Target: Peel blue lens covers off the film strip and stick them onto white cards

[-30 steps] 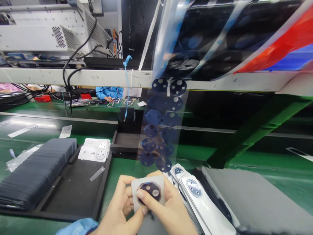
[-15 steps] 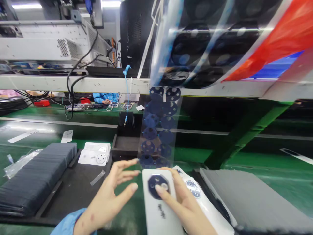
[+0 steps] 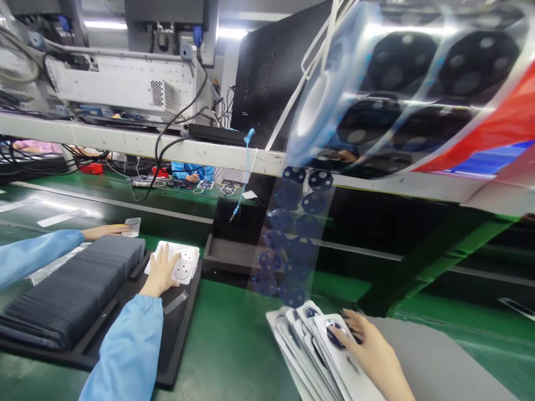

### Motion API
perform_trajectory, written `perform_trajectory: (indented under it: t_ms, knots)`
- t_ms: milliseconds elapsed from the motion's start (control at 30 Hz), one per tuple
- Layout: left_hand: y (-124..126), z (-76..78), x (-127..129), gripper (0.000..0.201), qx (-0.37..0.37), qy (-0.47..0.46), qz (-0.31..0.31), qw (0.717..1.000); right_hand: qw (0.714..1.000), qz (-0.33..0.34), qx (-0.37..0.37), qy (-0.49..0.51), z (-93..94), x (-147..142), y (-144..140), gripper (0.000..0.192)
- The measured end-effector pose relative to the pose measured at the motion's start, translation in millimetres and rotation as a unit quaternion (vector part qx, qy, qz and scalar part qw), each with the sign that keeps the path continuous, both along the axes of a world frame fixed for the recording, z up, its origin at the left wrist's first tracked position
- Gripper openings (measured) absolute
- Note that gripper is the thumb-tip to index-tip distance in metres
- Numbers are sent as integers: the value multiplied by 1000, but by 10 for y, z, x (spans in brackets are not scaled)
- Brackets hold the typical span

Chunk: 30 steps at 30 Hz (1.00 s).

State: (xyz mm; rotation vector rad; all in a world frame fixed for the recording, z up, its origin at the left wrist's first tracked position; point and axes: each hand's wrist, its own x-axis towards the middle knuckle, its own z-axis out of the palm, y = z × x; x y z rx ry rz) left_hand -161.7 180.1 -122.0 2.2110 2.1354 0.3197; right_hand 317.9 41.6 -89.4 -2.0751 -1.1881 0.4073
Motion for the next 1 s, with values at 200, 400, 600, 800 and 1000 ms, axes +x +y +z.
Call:
perform_trajectory:
  t_ms: [200, 400, 600, 800, 1000]
  knots:
    - [37, -19, -77, 39, 63, -42, -1, 997, 997, 17, 61, -43, 82, -177, -49, 72]
    - [-25, 278, -52, 18, 77, -209, -19, 975, 992, 41, 122, -19, 176, -460, -123, 70]
    - [-413, 798, 430, 39, 72, -447, -39, 891, 950, 101, 297, 4, 332, -848, -205, 50]
    - [-806, 952, 977, 44, -67, -664, -112, 736, 890, 212, 366, -169, 507, -1145, -106, 43]
    - [-866, 853, 1453, 46, -208, -768, -152, 586, 841, 292, 350, -293, 491, -1265, 227, 65]
